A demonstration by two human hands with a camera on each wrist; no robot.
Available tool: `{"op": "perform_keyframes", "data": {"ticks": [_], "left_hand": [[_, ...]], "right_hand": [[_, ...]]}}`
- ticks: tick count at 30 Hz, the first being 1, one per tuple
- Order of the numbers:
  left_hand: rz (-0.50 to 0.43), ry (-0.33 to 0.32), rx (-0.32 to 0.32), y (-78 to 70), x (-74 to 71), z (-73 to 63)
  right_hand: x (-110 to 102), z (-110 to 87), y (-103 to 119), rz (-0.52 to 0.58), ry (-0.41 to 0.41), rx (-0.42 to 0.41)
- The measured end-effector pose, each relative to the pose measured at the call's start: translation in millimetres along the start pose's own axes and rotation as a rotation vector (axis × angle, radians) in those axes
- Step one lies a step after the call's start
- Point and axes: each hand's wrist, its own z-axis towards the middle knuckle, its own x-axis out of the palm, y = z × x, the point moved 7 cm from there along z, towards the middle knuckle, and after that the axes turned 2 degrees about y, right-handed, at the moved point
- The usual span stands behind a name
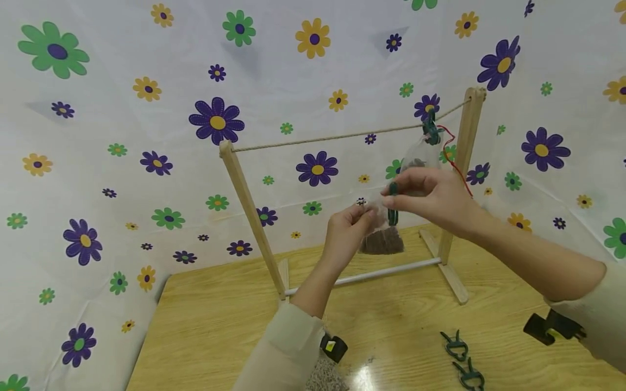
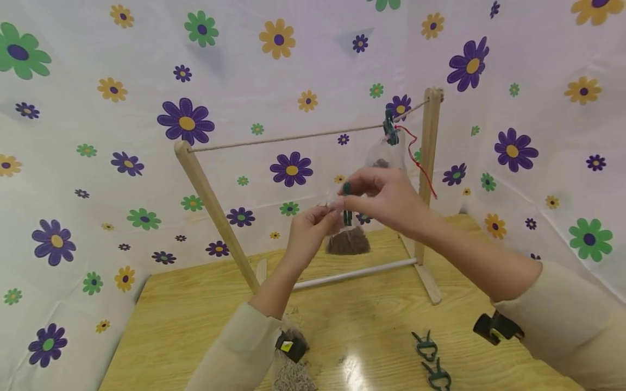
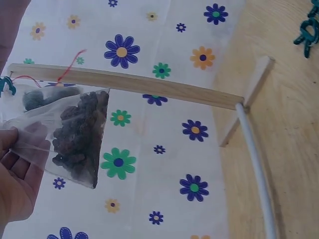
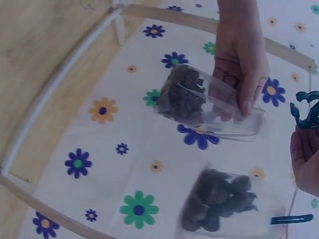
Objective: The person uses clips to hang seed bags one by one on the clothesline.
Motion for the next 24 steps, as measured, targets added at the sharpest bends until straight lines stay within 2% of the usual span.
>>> {"op": "perform_keyframes", "data": {"ticks": [4,10,17,20,24], "left_hand": [[0.004,0.002,0.040,-17.3,2.5,8.5],[0.016,-0.002,0.074,-38.6,1.6,19.5],[0.046,-0.032,0.085,-51.5,-3.3,34.5],[0.053,-0.038,0.078,-56.1,-4.9,40.2],[0.104,-0.065,0.091,-61.9,-5.5,45.4]], "right_hand": [[-16.8,13.8,14.9,0.039,-0.064,0.028],[-35.0,34.9,35.8,0.095,-0.142,0.002],[-54.0,60.3,47.7,0.090,-0.225,-0.037],[-59.5,70.1,46.6,0.058,-0.231,-0.027],[-57.9,80.7,40.3,0.060,-0.176,0.003]]}}
